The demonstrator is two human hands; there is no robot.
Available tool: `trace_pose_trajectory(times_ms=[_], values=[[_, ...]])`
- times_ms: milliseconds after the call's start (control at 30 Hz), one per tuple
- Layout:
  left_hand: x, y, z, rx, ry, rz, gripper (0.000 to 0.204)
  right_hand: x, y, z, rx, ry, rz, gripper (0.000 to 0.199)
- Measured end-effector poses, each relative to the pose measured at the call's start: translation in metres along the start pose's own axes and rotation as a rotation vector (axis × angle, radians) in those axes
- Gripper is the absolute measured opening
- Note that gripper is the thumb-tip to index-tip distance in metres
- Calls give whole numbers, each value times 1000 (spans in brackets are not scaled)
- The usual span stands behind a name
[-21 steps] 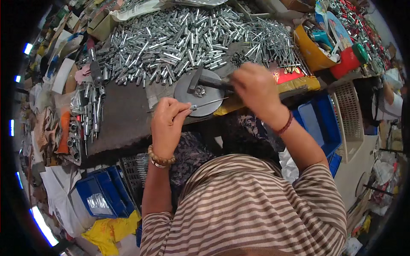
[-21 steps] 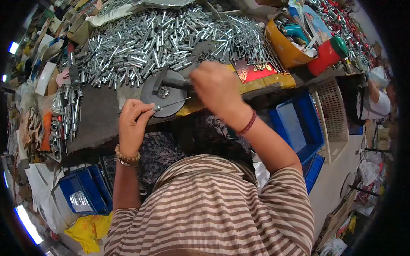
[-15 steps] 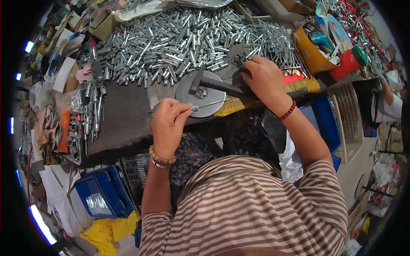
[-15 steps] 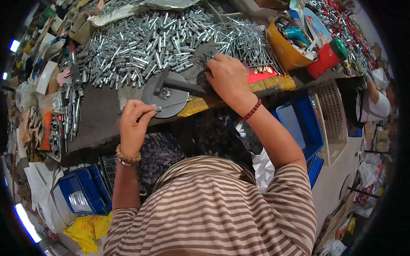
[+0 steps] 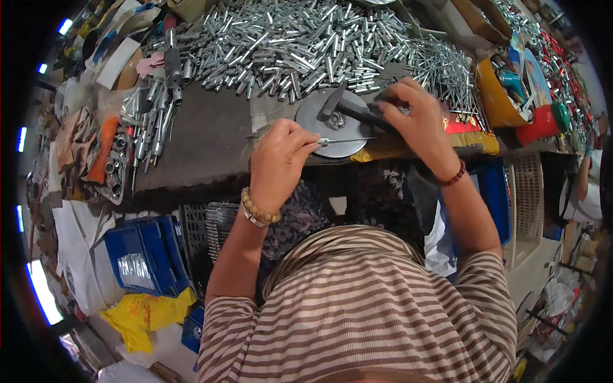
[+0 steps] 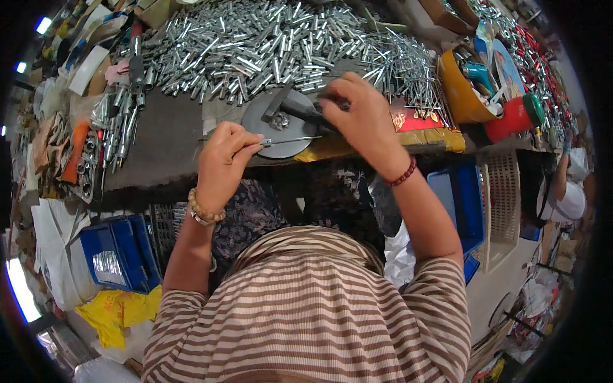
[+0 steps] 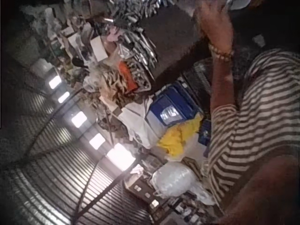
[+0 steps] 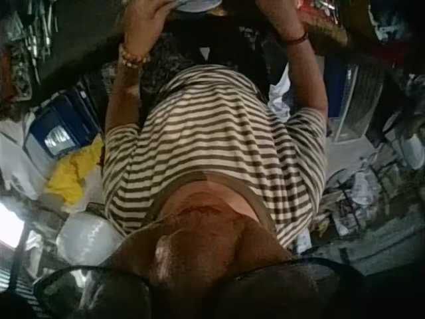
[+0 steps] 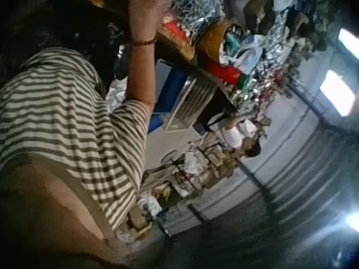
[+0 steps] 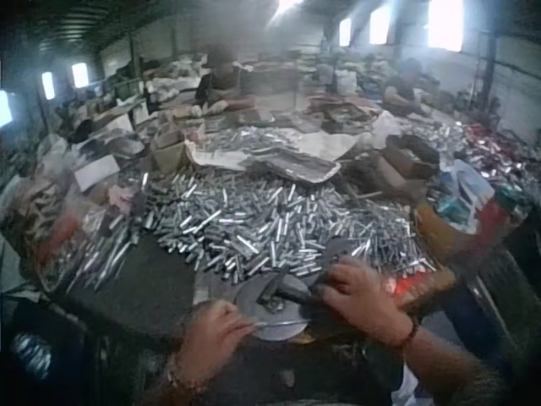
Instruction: The person assembles metal fasteners by hand and with a metal tool on a small round stand, arranges them into a metal tray, and empties the tray onto the table.
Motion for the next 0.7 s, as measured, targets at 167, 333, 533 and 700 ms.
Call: trace_pose_trajectory(times_ms=[167,333,533,700], values=[[2,0,-2,-14,-20,-33,12,-46,-43,26,78,145,-262,16],[2,0,-2,10,-30,-23,10,-53,-62,37,144,142,-155,16],[3,0,-1,21,-7,-13,7,-51,-66,39,164,175,-87,17],[2,1,-1,1,-33,-48,10,-50,-66,39,156,263,-7,24]])
Point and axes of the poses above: each hand's wrist, its own z-axis away from the middle knuckle, its own y-axis out of the back of the hand, x = y × z, the point moved 3 cm from there along -z, towards the middle knuckle, and after that the axes turned 7 degrees about z, right-handed, at the moved point
